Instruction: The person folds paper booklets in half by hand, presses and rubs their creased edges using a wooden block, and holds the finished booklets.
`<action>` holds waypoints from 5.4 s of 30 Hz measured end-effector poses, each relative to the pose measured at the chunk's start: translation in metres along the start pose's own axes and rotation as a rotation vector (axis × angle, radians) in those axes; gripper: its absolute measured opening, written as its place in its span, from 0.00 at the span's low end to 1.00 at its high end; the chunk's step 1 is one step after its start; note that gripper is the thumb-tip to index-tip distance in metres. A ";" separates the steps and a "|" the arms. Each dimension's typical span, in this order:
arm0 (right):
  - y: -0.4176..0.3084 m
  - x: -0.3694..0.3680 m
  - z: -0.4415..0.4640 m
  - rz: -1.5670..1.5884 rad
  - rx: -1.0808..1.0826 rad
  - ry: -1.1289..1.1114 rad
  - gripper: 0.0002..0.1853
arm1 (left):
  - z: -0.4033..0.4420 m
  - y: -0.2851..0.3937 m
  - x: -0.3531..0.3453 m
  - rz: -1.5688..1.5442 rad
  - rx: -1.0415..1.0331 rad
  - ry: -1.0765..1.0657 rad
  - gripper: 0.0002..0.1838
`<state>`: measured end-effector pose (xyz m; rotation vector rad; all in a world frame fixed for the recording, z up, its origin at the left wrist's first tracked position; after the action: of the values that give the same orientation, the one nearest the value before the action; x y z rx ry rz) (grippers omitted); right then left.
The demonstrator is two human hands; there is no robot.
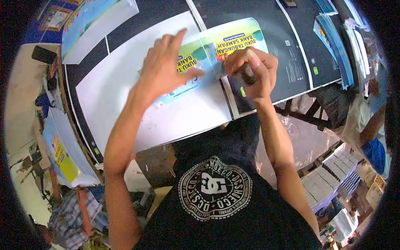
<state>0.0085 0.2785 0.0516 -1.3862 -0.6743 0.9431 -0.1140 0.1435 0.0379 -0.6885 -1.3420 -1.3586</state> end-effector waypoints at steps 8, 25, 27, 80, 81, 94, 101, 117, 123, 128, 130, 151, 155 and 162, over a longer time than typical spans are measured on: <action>0.005 0.003 -0.005 -0.119 -0.043 0.070 0.17 | 0.040 -0.027 -0.022 -0.180 0.064 -0.454 0.43; -0.006 -0.004 -0.001 -0.217 -0.095 0.061 0.22 | 0.042 -0.046 -0.048 -0.541 -0.033 -0.479 0.30; -0.019 -0.008 0.002 -0.200 0.020 -0.064 0.22 | 0.040 -0.048 -0.051 -0.531 -0.022 -0.464 0.29; 0.009 -0.097 -0.025 -0.252 0.162 -0.162 0.23 | 0.054 -0.044 -0.029 -0.377 -0.046 -0.348 0.31; -0.007 -0.099 -0.027 -0.376 0.209 -0.105 0.21 | 0.054 -0.044 -0.031 -0.369 -0.058 -0.328 0.31; 0.018 -0.132 -0.030 -0.134 0.183 -0.297 0.19 | 0.046 -0.047 -0.024 -0.350 -0.063 -0.233 0.28; -0.029 -0.130 -0.024 0.044 0.199 -0.333 0.21 | 0.053 -0.064 -0.057 -0.514 -0.076 -0.374 0.31; 0.015 -0.151 -0.021 -0.247 -0.026 -0.359 0.20 | 0.053 -0.051 -0.040 -0.473 -0.039 -0.364 0.31; -0.064 -0.144 -0.044 0.146 0.228 -0.412 0.19 | 0.054 -0.043 -0.029 -0.329 0.022 -0.354 0.28; 0.029 -0.146 -0.033 -0.188 0.134 -0.352 0.14 | 0.056 -0.040 -0.043 -0.396 -0.030 -0.351 0.29; 0.029 -0.150 -0.031 -0.147 0.074 -0.340 0.25 | 0.056 -0.053 -0.042 -0.394 -0.053 -0.290 0.31; -0.080 -0.100 -0.054 0.151 0.299 -0.307 0.24 | 0.060 -0.035 -0.061 -0.496 0.051 -0.236 0.28; -0.055 -0.129 -0.056 0.057 0.281 -0.383 0.20 | 0.060 -0.034 -0.062 -0.455 0.072 -0.258 0.29; 0.017 -0.129 -0.057 -0.053 0.079 -0.337 0.15 | 0.064 -0.034 -0.074 -0.552 -0.021 -0.310 0.31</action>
<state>-0.0087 0.1376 0.0460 -1.1448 -0.9114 1.1607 -0.1416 0.2178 -0.0289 -0.5782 -1.8605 -1.7492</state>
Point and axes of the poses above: each hand's wrist, its own z-axis towards the middle knuckle, its own x-axis out of the back of the hand, y = z × x, the point moved 9 cm from there along z, towards the middle knuckle, and after that the axes turned 13 degrees about -x, right-handed, at the moved point
